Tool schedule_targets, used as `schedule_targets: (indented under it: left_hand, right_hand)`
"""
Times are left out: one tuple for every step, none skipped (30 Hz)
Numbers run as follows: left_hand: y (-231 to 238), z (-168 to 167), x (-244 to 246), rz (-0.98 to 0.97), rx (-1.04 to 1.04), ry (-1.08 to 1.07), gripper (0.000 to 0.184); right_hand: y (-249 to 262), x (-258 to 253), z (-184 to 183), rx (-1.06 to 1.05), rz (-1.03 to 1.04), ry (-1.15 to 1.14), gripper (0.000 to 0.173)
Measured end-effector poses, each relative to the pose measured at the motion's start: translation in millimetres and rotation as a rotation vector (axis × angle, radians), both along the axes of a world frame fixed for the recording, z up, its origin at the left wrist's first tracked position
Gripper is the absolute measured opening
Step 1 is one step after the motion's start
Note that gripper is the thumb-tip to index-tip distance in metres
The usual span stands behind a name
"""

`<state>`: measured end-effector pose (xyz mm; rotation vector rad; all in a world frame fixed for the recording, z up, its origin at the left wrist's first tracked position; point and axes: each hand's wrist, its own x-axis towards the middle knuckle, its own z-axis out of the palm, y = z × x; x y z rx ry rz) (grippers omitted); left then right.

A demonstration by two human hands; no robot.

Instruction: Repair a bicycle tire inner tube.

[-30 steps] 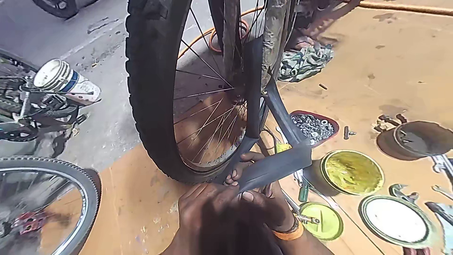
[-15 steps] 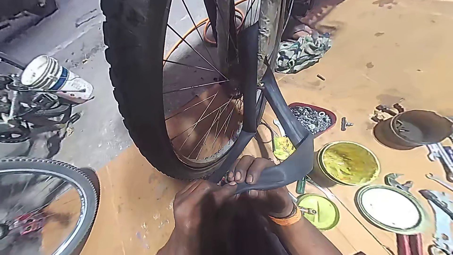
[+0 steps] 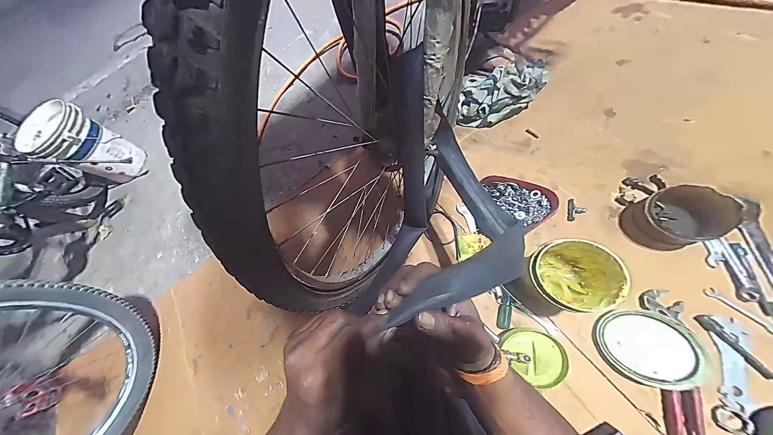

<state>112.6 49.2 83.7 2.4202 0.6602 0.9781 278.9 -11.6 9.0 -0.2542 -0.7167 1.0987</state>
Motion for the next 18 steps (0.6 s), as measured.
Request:
schedule_targets:
  left_hand:
    - [1,-1,-1,0.004,-0.001,0.007,0.011]
    - [2,-3,-3,0.005,-0.006,0.005,0.012]
    - [2,-4,-5,-0.001,-0.022,0.001,0.013]
    - [3,-5,-7,-0.010,-0.043,-0.004,0.013]
    - [3,-7,-10,-0.021,-0.071,-0.013,0.013]
    - [3,-9,-13,-0.024,-0.101,-0.021,0.014]
    - [3,-10,-15,-0.023,-0.129,-0.027,0.015]
    - [3,-12,-18,-0.020,-0.158,-0.028,0.017]
    - [2,-14,-20,-0.021,-0.188,-0.033,0.020]
    - [2,-16,-22,-0.022,-0.214,-0.037,0.022]
    - [2,-18,-25,-0.023,-0.235,-0.041,0.023]
    - [2,-20,-26,-0.021,-0.250,-0.044,0.024]
    - [2,-21,-28,-0.019,-0.262,-0.047,0.025]
    - [2,-21,-29,-0.017,-0.269,-0.049,0.025]
    - [2,-22,-30,-0.015,-0.272,-0.048,0.025]
    - [2,-22,-31,-0.011,-0.272,-0.042,0.025]
    - [2,-21,-32,-0.006,-0.272,-0.035,0.025]
    - [1,-21,-33,-0.002,-0.278,-0.030,0.026]
  right_hand:
    - [-2,1,2,-0.033,0.023,0.017,0.035]
    - [-3,2,3,-0.051,0.046,0.029,0.040]
    - [-4,3,3,-0.068,0.060,0.027,0.044]
    - [-4,4,4,-0.076,0.066,0.006,0.046]
    - [-4,4,4,-0.076,0.075,-0.025,0.047]
    - [-4,5,5,-0.074,0.084,-0.060,0.048]
    - [-4,4,5,-0.073,0.094,-0.087,0.050]
    - [-4,4,5,-0.078,0.098,-0.110,0.050]
    - [-4,3,5,-0.084,0.106,-0.130,0.051]
    - [-4,3,4,-0.097,0.114,-0.147,0.051]
    - [-4,2,5,-0.110,0.116,-0.168,0.050]
    - [-4,2,4,-0.119,0.113,-0.189,0.048]
    - [-3,1,4,-0.126,0.100,-0.210,0.046]
    - [-3,0,3,-0.133,0.090,-0.229,0.044]
    - [-2,0,3,-0.135,0.084,-0.236,0.042]
    - [-2,-1,3,-0.135,0.077,-0.248,0.041]
    - [-1,-1,3,-0.136,0.074,-0.254,0.040]
    - [-2,-2,3,-0.142,0.076,-0.254,0.038]
